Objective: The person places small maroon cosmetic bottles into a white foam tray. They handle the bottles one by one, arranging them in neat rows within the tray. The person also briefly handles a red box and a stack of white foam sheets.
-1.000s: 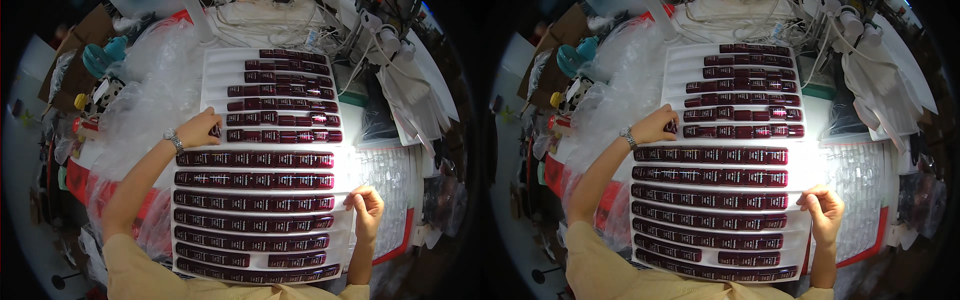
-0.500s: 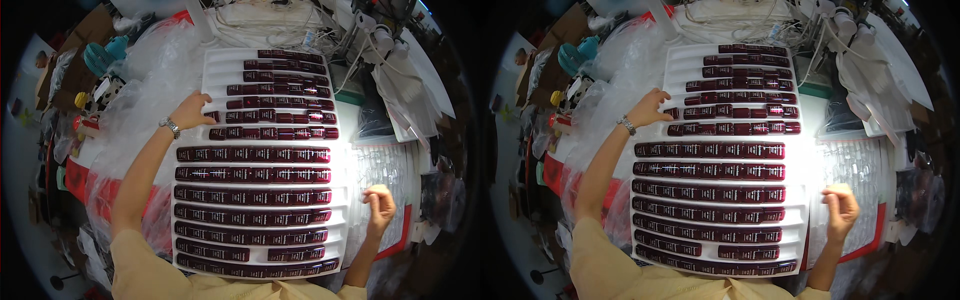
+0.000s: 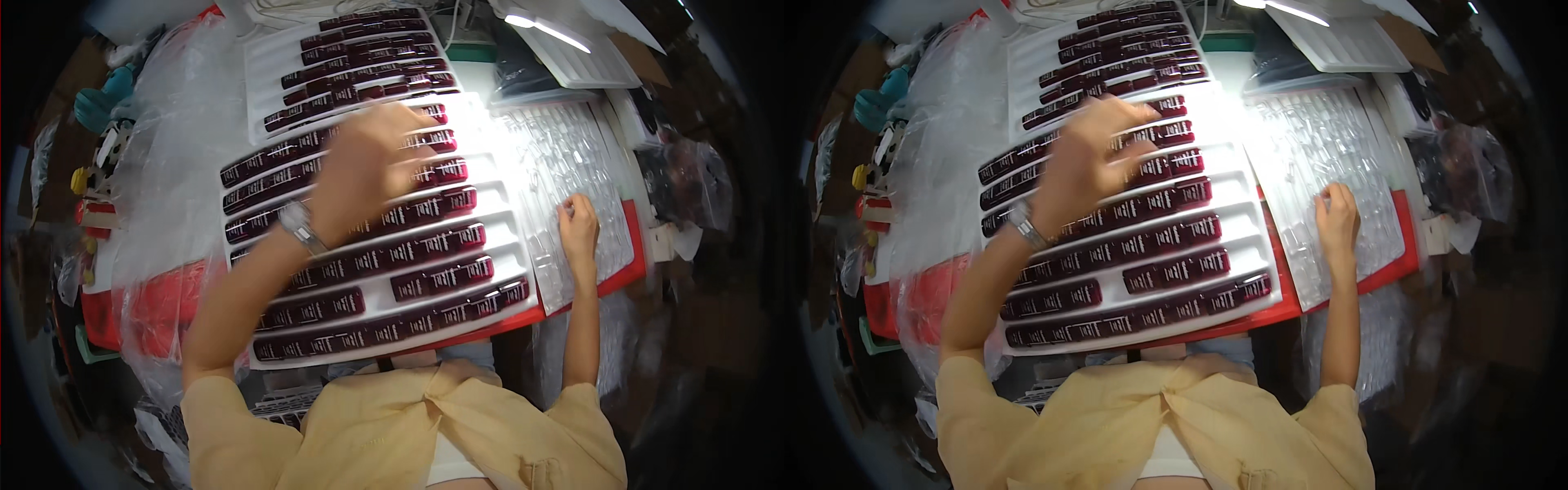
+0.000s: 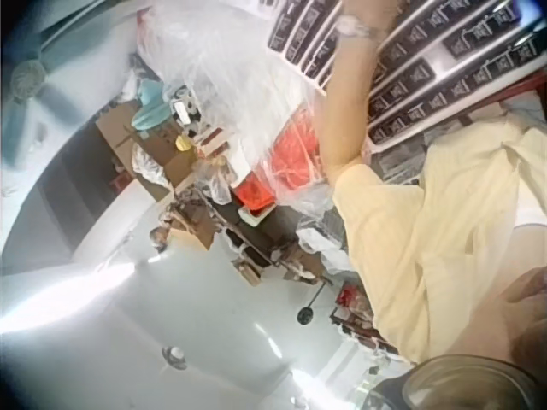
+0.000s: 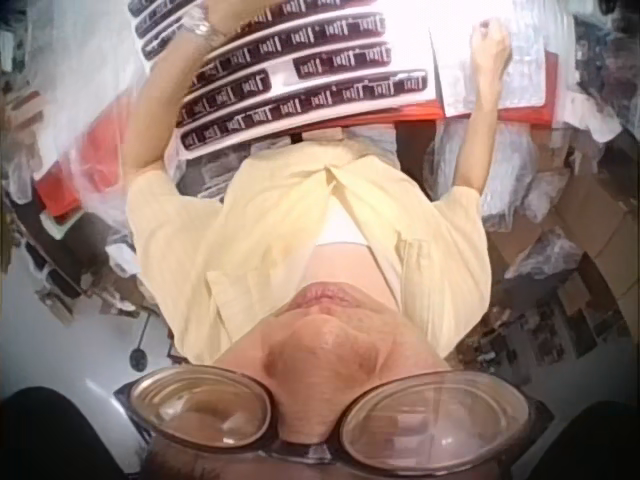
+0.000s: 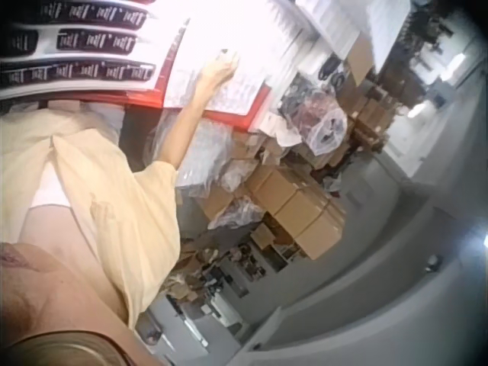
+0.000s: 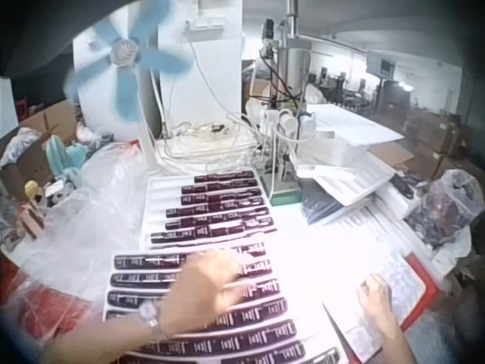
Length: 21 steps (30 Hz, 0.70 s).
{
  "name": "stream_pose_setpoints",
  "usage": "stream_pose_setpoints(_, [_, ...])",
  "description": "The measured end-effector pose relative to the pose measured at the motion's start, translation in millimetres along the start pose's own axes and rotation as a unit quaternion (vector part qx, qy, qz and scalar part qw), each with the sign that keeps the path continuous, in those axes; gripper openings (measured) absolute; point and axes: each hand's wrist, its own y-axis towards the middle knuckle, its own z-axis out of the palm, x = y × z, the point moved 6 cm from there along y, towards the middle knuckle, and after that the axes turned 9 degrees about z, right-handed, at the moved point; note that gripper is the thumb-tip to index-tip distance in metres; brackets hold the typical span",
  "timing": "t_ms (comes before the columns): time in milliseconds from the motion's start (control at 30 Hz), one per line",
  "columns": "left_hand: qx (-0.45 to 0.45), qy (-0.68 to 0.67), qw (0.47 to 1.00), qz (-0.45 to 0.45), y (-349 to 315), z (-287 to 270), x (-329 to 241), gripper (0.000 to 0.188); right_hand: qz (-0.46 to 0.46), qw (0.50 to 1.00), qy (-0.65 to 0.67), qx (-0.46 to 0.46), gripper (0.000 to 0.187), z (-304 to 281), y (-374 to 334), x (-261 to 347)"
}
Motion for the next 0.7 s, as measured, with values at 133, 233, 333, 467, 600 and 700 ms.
stream_pose_setpoints(133, [0.12, -0.004, 0.983, 0.135, -26.7, 79.6, -151.0, 0.039, 0.073, 0.982, 0.142, -0.105, 0.015, -34.5, 8.8, 23.5])
stream_pose_setpoints(233, [0.119, 0.107, 0.972, 0.172, -46.3, 95.1, -170.8, 0.03, 0.065, 0.924, 0.373, -0.057, 0.017, -50.8, -2.2, 31.3])
stream_pose_setpoints(333, [0.151, 0.069, 0.975, 0.145, -49.9, 93.1, -168.3, 0.023, 0.066, 0.859, 0.506, 0.033, 0.019, -67.0, -36.9, 60.6])
stream_pose_setpoints(467, [0.086, -0.161, 0.983, 0.013, -52.6, 81.1, -149.9, 0.028, -0.019, 0.808, 0.587, 0.049, 0.023, -91.4, -75.9, 100.3])
stream_pose_setpoints(600, [0.043, -0.354, 0.927, -0.116, -49.9, 70.7, -152.2, 0.049, -0.116, 0.8, 0.583, 0.076, 0.025, -97.6, -98.7, 133.0])
stream_pose_setpoints(700, [0.037, -0.36, 0.925, -0.113, -50.4, 58.1, -154.9, 0.05, -0.193, 0.834, 0.507, 0.103, 0.024, -99.4, -101.4, 146.9])
